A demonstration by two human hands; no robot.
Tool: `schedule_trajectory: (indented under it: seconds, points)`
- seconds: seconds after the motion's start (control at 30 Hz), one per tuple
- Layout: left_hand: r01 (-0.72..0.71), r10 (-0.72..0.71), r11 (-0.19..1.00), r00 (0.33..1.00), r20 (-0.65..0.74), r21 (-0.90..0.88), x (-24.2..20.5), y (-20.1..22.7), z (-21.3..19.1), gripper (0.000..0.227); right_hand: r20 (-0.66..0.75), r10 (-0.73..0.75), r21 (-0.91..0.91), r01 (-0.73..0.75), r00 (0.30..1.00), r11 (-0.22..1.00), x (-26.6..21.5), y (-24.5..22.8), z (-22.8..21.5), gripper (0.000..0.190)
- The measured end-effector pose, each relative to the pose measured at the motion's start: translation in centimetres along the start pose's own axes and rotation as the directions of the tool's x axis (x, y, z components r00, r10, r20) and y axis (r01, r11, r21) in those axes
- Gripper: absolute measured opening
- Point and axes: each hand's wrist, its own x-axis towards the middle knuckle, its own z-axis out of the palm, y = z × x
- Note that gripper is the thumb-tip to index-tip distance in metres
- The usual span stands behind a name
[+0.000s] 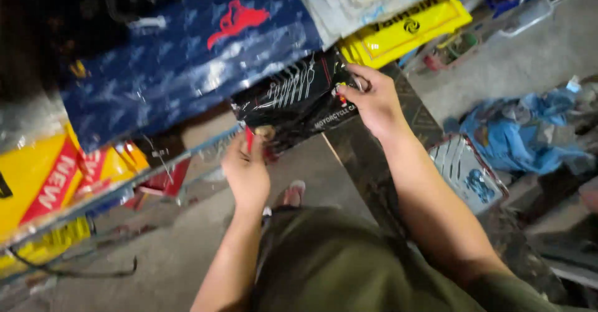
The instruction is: The person handles several plastic-wrapped packages containing motorcycle parts on a cluttered workbench. They pick up, inspect, and stack the packages, which include items like cables and brake pads, while moving them around the workspace.
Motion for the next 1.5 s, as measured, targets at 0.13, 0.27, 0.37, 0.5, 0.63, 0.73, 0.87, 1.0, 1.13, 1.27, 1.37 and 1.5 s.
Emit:
schedule_trajectory:
  seconds: [0.13,0.27,0.37,0.5,0.63,0.73,0.87,1.0,1.13,1.27,1.37,1.5]
  points:
    - [-0.116,0.117,0.986,0.993,-0.004,0.118,3.2,-3.3,0.0,0.009,-0.028,-0.136,-0.281,0.123,0.99,0.952,2.3,0.4,0.5,0.049]
    - [0.054,-0.055,0.998,0.996,0.072,0.019,2.2,-4.6,0.5,0.009,-0.121,-0.124,-0.376,0.07,0.985,0.924,2.6,2.0,1.6,0.043]
    - [0.061,-0.062,0.998,0.997,0.047,0.035,2.3,-2.4,0.5,0.017,-0.123,-0.203,-0.415,0.136,0.971,0.9,3.3,-0.1,1.7,0.037]
    - [0.031,-0.024,0.974,0.999,-0.034,0.223,3.8,-3.2,0.9,0.034,-0.125,-0.198,-0.461,0.12,0.972,0.879,5.2,1.3,2.2,0.026]
    - [0.175,-0.189,0.963,0.981,0.051,0.203,0.4,-6.8,2.4,0.041,-0.171,-0.141,-0.45,0.05,0.975,0.892,3.5,3.7,2.4,0.022]
    - [0.542,-0.497,0.833,0.821,0.282,-0.113,-3.4,-8.8,4.9,0.051,-0.251,-0.183,-0.353,0.087,0.95,0.932,0.5,3.9,1.0,0.019]
    - [0.282,-0.24,0.956,0.593,0.769,0.08,-3.9,-9.5,11.3,0.026,-0.249,-0.387,-0.556,0.196,0.888,0.807,-4.6,5.0,-3.8,0.017]
    - [0.027,-0.191,0.98,0.369,0.91,0.195,-6.0,-11.8,21.0,0.03,-0.477,0.069,-0.582,-0.374,0.876,0.722,-12.9,15.5,-11.0,0.027]
    - [-0.079,-0.097,0.99,0.193,0.976,0.114,-12.3,-16.9,29.1,0.029,-0.77,0.213,-0.509,-0.781,0.601,0.364,-21.2,16.7,-15.5,0.041]
    - [-0.504,0.038,0.863,0.03,0.999,-0.017,-17.6,-18.8,33.7,0.049,-0.86,0.395,-0.244,-0.94,0.323,0.237,-24.4,19.5,-18.6,0.066]
    - [-0.77,-0.021,0.634,-0.101,0.995,-0.065,-19.8,-15.6,34.1,0.073,-0.854,0.513,0.017,-0.98,0.089,0.197,-27.2,21.9,-20.6,0.082]
    - [-0.898,-0.092,0.433,-0.127,0.988,-0.075,-21.6,-14.3,35.3,0.086,-0.784,-0.164,-0.597,-0.655,0.599,0.464,-29.8,35.6,-20.0,0.056]
